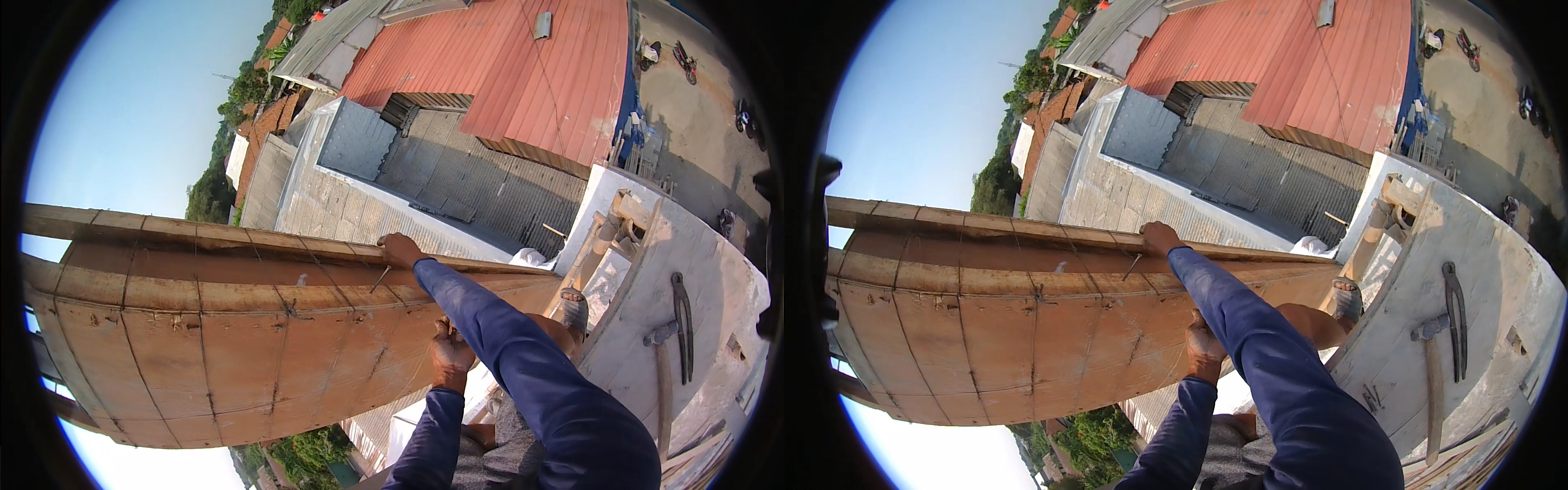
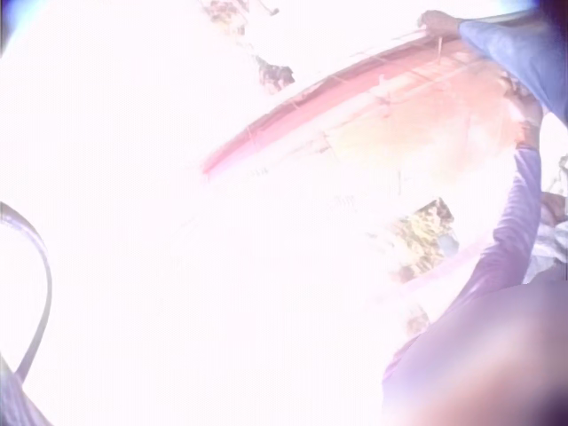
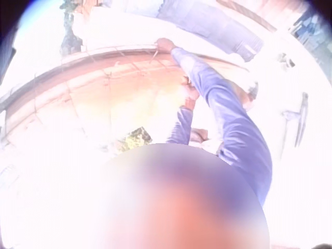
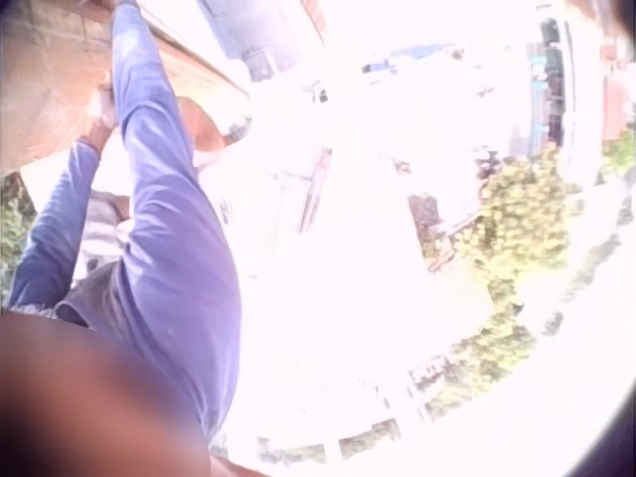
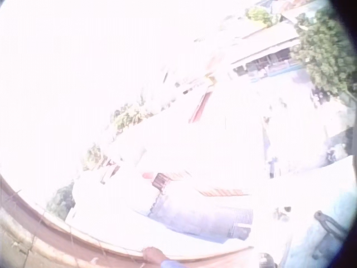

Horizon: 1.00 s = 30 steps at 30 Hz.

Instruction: The person secures a large wooden panel to a roof structure using wire and a hammer. They repeatedly wrap wire around the panel and underlying beams, twist it tight, and hammer it down to fasten the panel in place.

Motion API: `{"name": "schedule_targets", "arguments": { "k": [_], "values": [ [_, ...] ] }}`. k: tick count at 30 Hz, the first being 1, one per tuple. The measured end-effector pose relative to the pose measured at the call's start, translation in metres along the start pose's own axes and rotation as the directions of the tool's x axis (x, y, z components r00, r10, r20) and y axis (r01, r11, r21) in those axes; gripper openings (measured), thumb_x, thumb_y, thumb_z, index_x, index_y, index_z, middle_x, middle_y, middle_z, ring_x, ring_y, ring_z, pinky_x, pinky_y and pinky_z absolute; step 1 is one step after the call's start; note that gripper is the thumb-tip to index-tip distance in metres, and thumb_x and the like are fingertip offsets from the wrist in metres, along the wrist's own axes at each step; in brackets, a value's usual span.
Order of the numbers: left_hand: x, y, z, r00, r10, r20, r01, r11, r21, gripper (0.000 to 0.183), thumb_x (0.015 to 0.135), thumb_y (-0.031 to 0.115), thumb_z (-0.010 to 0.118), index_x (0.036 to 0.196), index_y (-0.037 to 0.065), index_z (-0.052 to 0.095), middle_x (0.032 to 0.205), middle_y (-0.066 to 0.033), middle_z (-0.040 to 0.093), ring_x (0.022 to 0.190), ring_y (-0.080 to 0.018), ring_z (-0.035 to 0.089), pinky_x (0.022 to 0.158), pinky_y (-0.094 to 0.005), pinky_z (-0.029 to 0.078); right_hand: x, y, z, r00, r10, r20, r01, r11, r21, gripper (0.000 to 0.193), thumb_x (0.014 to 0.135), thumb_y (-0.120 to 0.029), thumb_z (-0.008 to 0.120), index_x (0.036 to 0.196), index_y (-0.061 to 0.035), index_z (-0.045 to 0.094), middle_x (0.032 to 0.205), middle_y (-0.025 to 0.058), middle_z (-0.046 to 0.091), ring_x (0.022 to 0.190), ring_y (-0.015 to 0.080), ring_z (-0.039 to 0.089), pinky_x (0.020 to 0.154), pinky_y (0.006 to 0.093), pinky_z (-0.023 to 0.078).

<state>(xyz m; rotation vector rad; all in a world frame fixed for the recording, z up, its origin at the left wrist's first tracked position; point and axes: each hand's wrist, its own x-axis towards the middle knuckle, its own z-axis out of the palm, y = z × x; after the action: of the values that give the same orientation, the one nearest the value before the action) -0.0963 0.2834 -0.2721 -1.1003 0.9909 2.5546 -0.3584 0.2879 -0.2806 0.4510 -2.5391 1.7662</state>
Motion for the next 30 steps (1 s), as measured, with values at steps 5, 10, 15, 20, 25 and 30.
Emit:
{"name": "schedule_targets", "arguments": {
  "k": [5, 10, 15, 20, 25, 30],
  "values": [
    [0.005, 0.012, -0.017, 0.998, -0.055, 0.029, 0.053, 0.997, 0.055, 0.036, 0.107, 0.041, 0.044, 0.119, 0.012, 0.062, 0.122, -0.011, 0.065, 0.118, -0.0314, 0.059, 0.111, -0.054, 0.041, 0.017, 0.012, 0.019, 0.991, -0.084, -0.103, 0.071, 0.99, -0.122, 0.022, 0.083, -0.015, 0.063, 0.095, -0.0026, 0.076, 0.093, 0.0216, 0.073, 0.087, 0.0379, 0.071, 0.08, 0.0452, 0.059],
    [0.013, 0.018, -0.021, 0.99, -0.074, 0.116, 0.073, 0.997, 0.017, 0.034, 0.106, 0.04, 0.048, 0.118, 0.012, 0.063, 0.121, -0.0128, 0.065, 0.117, -0.0319, 0.058, 0.11, -0.0529, 0.04, 0.013, 0.013, 0.021, 0.979, -0.171, -0.109, 0.14, 0.959, -0.245, 0.017, 0.085, -0.011, 0.061, 0.081, 0.001, 0.072, 0.082, 0.0225, 0.071, 0.08, 0.0391, 0.072, 0.073, 0.0467, 0.059],
    [0.005, 0.013, -0.012, 0.966, -0.023, 0.259, 0.052, 0.993, -0.104, 0.03, 0.103, 0.041, 0.055, 0.11, 0.015, 0.066, 0.098, -0.0073, 0.063, 0.08, -0.0206, 0.055, 0.093, -0.0419, 0.048, 0.011, 0.034, 0.028, 0.987, -0.083, -0.136, 0.05, 0.972, -0.229, 0.017, 0.081, -0.016, 0.065, 0.079, -0.0011, 0.073, 0.083, 0.0218, 0.071, 0.08, 0.0393, 0.072, 0.073, 0.0468, 0.059],
    [-0.011, 0.006, -0.001, 0.988, 0.019, 0.154, -0.009, 0.998, -0.069, 0.025, 0.099, 0.043, 0.061, 0.102, 0.018, 0.064, 0.081, -0.001, 0.049, 0.068, -0.015, 0.041, 0.073, -0.0308, 0.039, 0.0, 0.047, 0.014, 0.997, -0.06, -0.047, 0.055, 0.995, -0.089, 0.025, 0.081, -0.024, 0.066, 0.089, -0.0019, 0.075, 0.095, 0.0212, 0.073, 0.086, 0.0394, 0.071, 0.078, 0.0473, 0.057],
    [-0.015, 0.004, 0.002, 0.987, 0.052, 0.153, -0.047, 0.998, -0.032, 0.024, 0.099, 0.041, 0.062, 0.104, 0.018, 0.061, 0.083, -0.0013, 0.048, 0.068, -0.0141, 0.041, 0.071, -0.0295, 0.037, -0.078, 0.021, -0.066, 0.977, 0.202, -0.072, -0.189, 0.969, 0.159, 0.032, 0.087, -0.029, 0.068, 0.103, -0.0034, 0.074, 0.1, 0.0226, 0.073, 0.093, 0.0378, 0.07, 0.084, 0.0453, 0.055],
    [-0.012, -0.008, 0.006, 0.984, 0.107, 0.14, -0.09, 0.989, -0.122, 0.022, 0.101, 0.039, 0.061, 0.106, 0.017, 0.061, 0.084, -0.0011, 0.051, 0.068, -0.014, 0.041, 0.071, -0.0306, 0.04, -0.204, -0.014, -0.106, 0.991, 0.095, 0.095, -0.114, 0.969, 0.221, 0.034, 0.091, -0.031, 0.069, 0.107, -0.0013, 0.074, 0.096, 0.0212, 0.073, 0.088, 0.035, 0.07, 0.08, 0.0423, 0.055]
  ]
}}
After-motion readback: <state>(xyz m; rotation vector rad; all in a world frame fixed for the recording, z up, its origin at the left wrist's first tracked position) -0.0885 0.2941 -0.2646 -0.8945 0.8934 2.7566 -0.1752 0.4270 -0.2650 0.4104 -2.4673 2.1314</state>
